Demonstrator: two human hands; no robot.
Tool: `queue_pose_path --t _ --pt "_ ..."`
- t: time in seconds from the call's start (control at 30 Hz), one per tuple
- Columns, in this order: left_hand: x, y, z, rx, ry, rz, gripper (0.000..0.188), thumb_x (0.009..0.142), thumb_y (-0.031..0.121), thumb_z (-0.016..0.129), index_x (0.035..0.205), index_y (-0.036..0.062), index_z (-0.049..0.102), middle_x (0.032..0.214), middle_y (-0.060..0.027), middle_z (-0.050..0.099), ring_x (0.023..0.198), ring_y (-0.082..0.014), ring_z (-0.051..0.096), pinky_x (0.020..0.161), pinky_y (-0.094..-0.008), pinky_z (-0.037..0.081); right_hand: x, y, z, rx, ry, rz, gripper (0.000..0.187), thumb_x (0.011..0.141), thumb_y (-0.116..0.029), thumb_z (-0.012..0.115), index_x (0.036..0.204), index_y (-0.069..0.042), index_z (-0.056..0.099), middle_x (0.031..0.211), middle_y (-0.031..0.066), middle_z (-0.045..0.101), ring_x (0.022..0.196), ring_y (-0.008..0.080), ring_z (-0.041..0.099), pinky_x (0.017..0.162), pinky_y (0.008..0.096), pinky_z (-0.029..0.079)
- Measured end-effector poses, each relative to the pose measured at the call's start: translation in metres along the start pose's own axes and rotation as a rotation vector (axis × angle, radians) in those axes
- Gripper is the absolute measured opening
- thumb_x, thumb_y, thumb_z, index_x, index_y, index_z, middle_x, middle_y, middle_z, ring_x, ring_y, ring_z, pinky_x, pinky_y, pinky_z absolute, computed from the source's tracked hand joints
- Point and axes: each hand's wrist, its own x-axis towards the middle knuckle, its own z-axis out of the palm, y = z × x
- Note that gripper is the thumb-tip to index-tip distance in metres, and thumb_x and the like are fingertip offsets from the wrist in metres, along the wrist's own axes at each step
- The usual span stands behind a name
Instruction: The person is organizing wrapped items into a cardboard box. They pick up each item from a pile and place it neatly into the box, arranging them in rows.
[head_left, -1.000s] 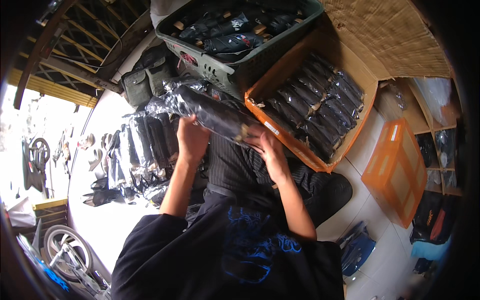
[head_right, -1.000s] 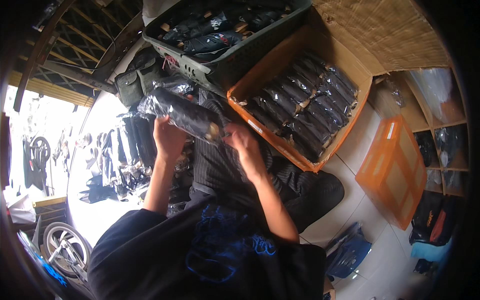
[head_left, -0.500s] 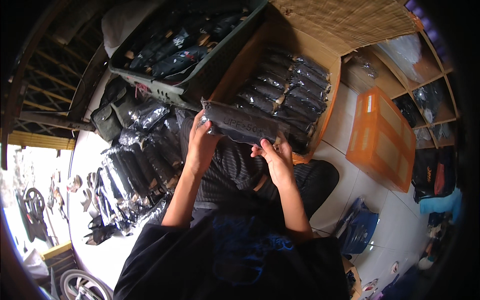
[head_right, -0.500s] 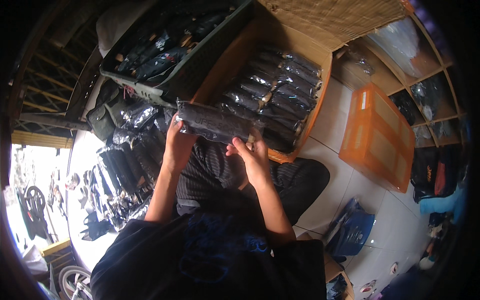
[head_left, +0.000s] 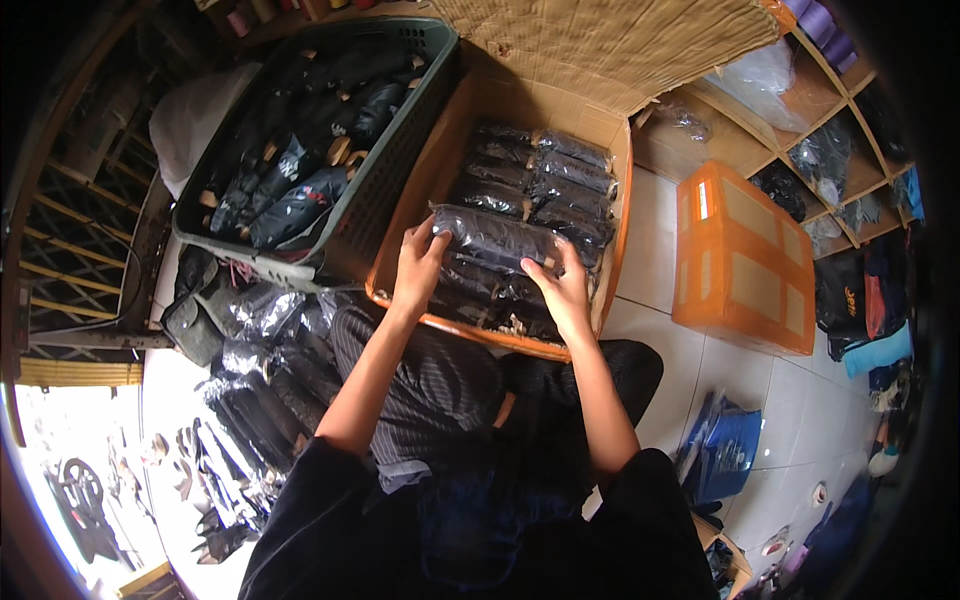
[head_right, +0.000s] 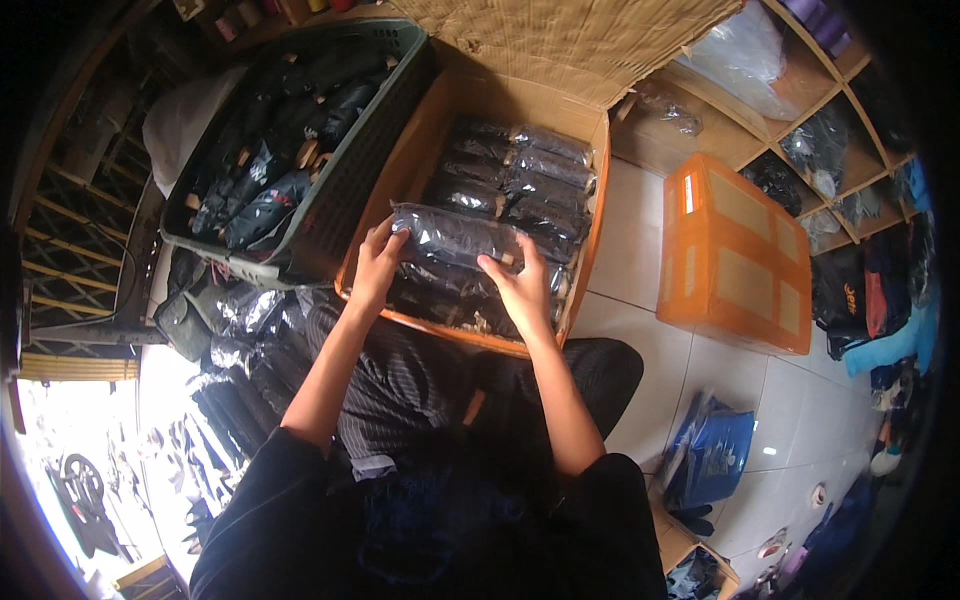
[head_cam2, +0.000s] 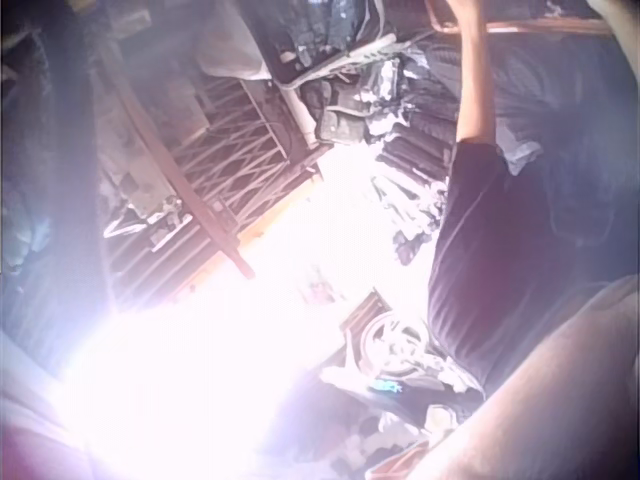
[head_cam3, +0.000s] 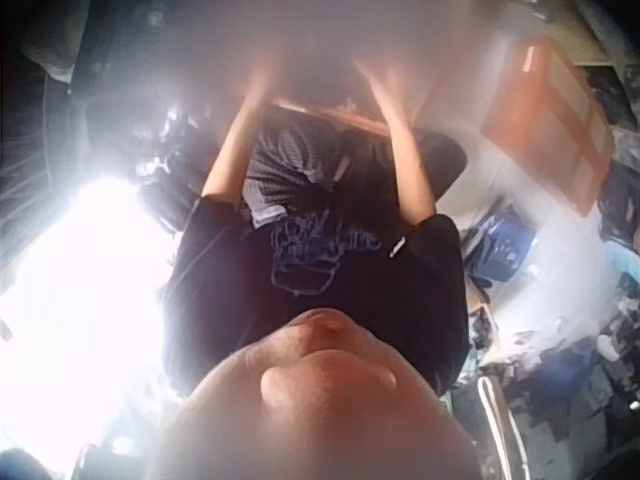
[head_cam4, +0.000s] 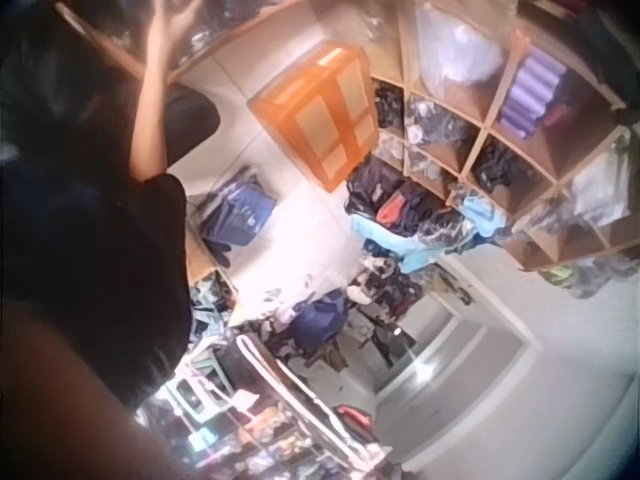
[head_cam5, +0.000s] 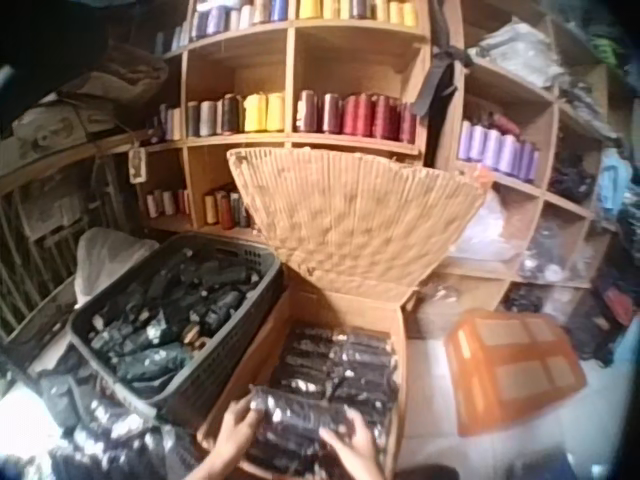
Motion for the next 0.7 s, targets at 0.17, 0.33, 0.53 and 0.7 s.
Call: queue_pose_path --t 0.17,0.33,0.53,0.7 --pt "0.081 -0.011 0.032 0.213 0.018 0.073 0.042 0.089 0.021 0.063 0.123 -0.0021 0.061 0.123 -0.0237 0.059 0.118 -0.0364 0.056 0.101 -0.0384 0.042 0.068 0.033 0.009 -0.031 0.068 0.046 0.057 0.079 -0.018 0.081 0.122 0.0 0.05 0.108 0.014 0.068 0.099 0.0208 0.065 0.086 0.0324 0.05" --pt "0.153 -0.02 0.044 0.268 -0.014 0.119 0.045 0.088 0.018 0.063 0.128 -0.0026 0.058 0.124 -0.0226 0.06 0.118 -0.0325 0.057 0.101 -0.0367 0.042 0.147 0.054 0.033 -0.193 0.095 0.05 0.062 0.077 -0.021 0.083 0.123 0.0 0.047 0.096 0.0151 0.071 0.086 0.02 0.067 0.078 0.0321 0.052" --pt "0.201 -0.046 0.056 0.308 -0.125 0.038 0.051 0.088 0.015 0.063 0.134 -0.0042 0.051 0.123 -0.0182 0.063 0.114 -0.0272 0.059 0.098 -0.0341 0.042 0.211 0.103 0.047 -0.446 0.073 -0.126 0.051 0.076 -0.023 0.083 0.109 0.0 0.052 0.096 0.0196 0.069 0.092 0.0343 0.068 0.08 0.0403 0.052" --pt "0.222 -0.083 0.053 0.276 -0.248 -0.095 0.058 0.088 0.018 0.066 0.138 -0.0034 0.046 0.133 -0.0189 0.056 0.122 -0.0273 0.054 0.102 -0.0347 0.04 0.216 0.104 0.038 -0.8 -0.123 -0.162 0.053 0.078 -0.033 0.078 0.116 -0.004 0.053 0.1 0.0183 0.069 0.101 0.0383 0.06 0.086 0.051 0.045"
